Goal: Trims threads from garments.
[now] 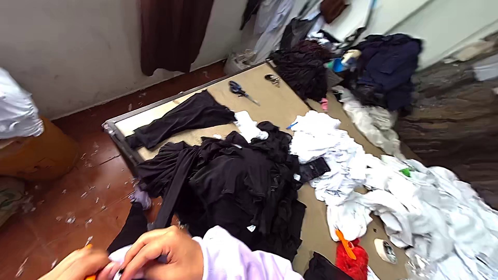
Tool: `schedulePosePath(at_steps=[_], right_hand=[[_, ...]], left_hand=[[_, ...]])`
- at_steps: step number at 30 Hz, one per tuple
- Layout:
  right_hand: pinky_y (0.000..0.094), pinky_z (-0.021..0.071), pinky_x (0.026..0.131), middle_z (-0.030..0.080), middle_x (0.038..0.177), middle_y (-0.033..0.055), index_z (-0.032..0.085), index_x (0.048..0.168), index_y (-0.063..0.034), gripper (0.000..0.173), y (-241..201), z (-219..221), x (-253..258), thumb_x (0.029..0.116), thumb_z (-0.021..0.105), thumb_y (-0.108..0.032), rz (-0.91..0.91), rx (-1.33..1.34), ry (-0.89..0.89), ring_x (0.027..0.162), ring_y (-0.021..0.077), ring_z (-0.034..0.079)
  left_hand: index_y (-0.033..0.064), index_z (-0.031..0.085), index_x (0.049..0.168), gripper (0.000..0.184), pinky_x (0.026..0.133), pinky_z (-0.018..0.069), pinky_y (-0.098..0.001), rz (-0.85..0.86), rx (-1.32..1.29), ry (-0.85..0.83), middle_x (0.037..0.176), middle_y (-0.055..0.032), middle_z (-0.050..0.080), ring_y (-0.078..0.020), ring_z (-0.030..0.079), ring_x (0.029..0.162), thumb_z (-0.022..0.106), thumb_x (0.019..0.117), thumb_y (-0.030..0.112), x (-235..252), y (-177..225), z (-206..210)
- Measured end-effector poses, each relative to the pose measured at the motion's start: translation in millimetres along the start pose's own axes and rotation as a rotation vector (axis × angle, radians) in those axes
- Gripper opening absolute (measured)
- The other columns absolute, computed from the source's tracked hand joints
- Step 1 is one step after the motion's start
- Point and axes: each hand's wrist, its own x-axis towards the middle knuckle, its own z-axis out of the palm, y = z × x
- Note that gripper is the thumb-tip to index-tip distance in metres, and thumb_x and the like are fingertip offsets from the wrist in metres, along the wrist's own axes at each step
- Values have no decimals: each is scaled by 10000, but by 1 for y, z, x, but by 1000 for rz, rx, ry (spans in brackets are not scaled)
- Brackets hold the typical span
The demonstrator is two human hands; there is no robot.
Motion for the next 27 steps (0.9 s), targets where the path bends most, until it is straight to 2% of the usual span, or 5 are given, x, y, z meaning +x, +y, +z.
schedulePosePath(at_steps=[4, 8, 11, 24, 27], right_hand=[[276, 572, 922, 723, 1080, 150, 730, 975, 78, 152, 3, 5, -4, 925, 587, 58, 115, 121, -58, 1062, 146, 684], [263, 580, 936, 701, 1200, 59, 711, 1167, 11, 245, 8, 9, -4, 948, 607, 44, 159, 242, -24, 1090, 101, 670], [241, 578, 878, 658, 1280, 41, 674, 1281, -8, 341, 11, 10, -5, 943, 645, 30, 204, 321, 33, 1007, 71, 655], [231, 575, 913, 646, 1304, 60, 648, 1305, 26, 381, 7, 17, -3, 925, 635, 40, 192, 200, -50, 1058, 87, 658], [197, 579, 843, 607, 1366, 87, 602, 1353, 57, 451, 8, 24, -2, 905, 647, 51, 176, 148, -9, 975, 47, 655]], left_hand=[[93, 649, 905, 192, 664, 504, -152, -53, 67, 220, 788, 26, 626, -4, 585, 731, 621, 1009, 252, -6, 8, 12], [-10, 563, 1175, 351, 650, 514, -179, -262, -6, 230, 896, -31, 609, -34, 574, 740, 699, 956, 227, -14, 12, 1], [14, 650, 1097, 382, 679, 524, -218, -352, 43, 122, 881, -4, 640, -41, 593, 777, 647, 983, 379, -26, 17, -10], [-1, 748, 957, 274, 634, 522, -208, -239, -76, 4, 796, -34, 715, -26, 634, 703, 654, 980, 256, -34, 11, -1], [-61, 638, 1166, 421, 625, 522, -180, -272, -250, 30, 819, -21, 665, -11, 590, 691, 688, 963, 304, -38, 8, -2]])
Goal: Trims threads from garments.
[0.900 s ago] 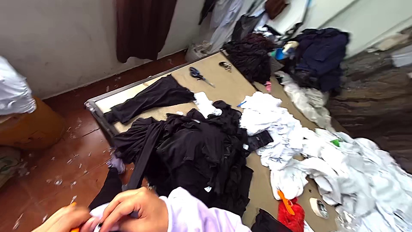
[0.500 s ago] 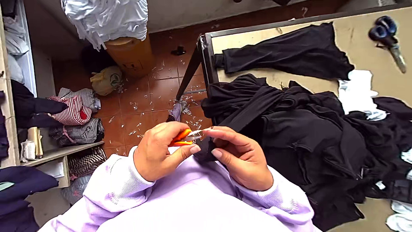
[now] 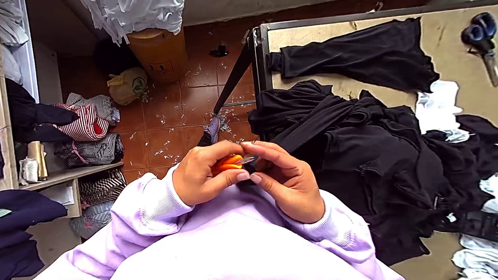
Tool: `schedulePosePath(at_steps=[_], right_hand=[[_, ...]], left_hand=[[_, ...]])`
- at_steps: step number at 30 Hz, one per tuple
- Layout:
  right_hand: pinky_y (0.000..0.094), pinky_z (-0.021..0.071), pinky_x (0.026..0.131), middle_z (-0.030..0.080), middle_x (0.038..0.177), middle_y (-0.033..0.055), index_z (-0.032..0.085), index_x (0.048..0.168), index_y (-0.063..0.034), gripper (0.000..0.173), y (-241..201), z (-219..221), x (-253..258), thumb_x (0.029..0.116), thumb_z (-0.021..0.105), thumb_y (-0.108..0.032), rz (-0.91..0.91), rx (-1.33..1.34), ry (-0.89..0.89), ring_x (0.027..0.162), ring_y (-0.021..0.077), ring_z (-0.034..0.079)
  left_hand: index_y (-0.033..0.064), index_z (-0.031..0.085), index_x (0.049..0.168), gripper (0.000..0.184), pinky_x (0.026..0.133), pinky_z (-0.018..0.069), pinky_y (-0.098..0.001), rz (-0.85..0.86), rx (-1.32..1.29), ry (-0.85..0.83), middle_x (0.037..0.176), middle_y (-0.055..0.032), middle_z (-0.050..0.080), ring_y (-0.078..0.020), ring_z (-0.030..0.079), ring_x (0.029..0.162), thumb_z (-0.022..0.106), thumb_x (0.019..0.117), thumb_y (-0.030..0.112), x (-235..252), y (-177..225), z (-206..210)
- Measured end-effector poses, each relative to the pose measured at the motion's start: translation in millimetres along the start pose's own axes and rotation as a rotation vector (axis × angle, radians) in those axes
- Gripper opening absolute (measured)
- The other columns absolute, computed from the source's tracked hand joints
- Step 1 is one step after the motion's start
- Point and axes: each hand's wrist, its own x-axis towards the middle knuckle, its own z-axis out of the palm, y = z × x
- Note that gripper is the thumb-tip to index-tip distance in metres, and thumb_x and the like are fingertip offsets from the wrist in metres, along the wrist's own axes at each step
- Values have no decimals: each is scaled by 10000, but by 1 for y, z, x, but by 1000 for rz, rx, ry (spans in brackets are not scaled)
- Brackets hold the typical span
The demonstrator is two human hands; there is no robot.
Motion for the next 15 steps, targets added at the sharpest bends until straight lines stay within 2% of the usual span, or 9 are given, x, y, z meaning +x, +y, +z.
schedulePosePath(at_steps=[2, 3, 4, 6, 8, 9, 12, 14, 15], right_hand=[[161, 568, 734, 535, 1445, 121, 510, 1438, 71, 578, -1, 7, 4, 883, 670, 57, 4, -26, 61, 832, 5, 629], [162, 577, 712, 492, 1472, 127, 461, 1471, 62, 630, -2, 11, 6, 881, 682, 60, 14, -16, 85, 794, 2, 629], [167, 581, 695, 469, 1482, 127, 431, 1490, 46, 653, -2, 14, 8, 887, 682, 51, 15, -24, 98, 770, 2, 627], [187, 592, 726, 471, 1466, 161, 406, 1488, 56, 599, 1, 13, 13, 965, 662, -82, -41, -183, 58, 812, 17, 644], [280, 582, 880, 618, 1316, 195, 515, 1397, 81, 517, 3, 0, 17, 1018, 615, -256, -147, -541, -38, 978, 107, 685], [379, 544, 916, 722, 1180, 157, 623, 1301, 49, 437, 5, -9, 17, 1013, 606, -279, -194, -715, -63, 996, 171, 710], [457, 544, 839, 759, 906, 79, 741, 1035, -47, 230, 9, -43, 13, 1017, 569, -200, -234, -1048, -57, 852, 232, 723], [472, 549, 796, 743, 876, 111, 728, 998, -24, 217, 6, -68, 8, 1013, 567, -169, -187, -1131, -37, 813, 262, 719], [486, 547, 787, 740, 874, 129, 726, 996, -9, 212, 4, -78, 6, 1005, 574, -157, -159, -1146, -28, 809, 279, 719]], left_hand=[[-25, 499, 1357, 667, 528, 452, -134, -44, -95, -7, 704, 47, 575, 26, 510, 579, 776, 896, 369, -1, -1, 2], [-42, 539, 1317, 606, 521, 433, -124, -24, -104, 8, 689, 43, 567, 30, 497, 569, 783, 897, 322, -1, -1, 5], [-60, 632, 1180, 426, 558, 459, -123, 25, -71, 43, 733, 15, 619, 29, 532, 613, 755, 921, 255, 0, 0, 8], [-41, 706, 980, 184, 693, 530, -137, 135, -33, 123, 843, -28, 705, 20, 621, 754, 681, 958, 140, 1, 2, 5], [59, 717, 1028, 134, 763, 563, -163, 157, -146, 203, 949, 30, 728, 16, 659, 841, 647, 1012, 173, -3, 7, -13], [142, 730, 1062, 131, 731, 569, -172, 130, -225, 270, 964, 80, 734, 16, 666, 815, 639, 1023, 228, -6, 10, -27], [237, 696, 1060, 195, 619, 594, -221, 52, -362, 494, 887, 99, 710, -44, 669, 685, 515, 1080, 306, -21, 14, -92], [206, 688, 966, 346, 672, 559, -175, -24, -282, 615, 801, 99, 700, -9, 660, 712, 367, 1093, 181, -44, 1, -142], [160, 644, 839, 355, 688, 544, -148, -95, -138, 758, 739, 80, 680, 10, 650, 706, 370, 1018, 23, -55, -5, -160]])
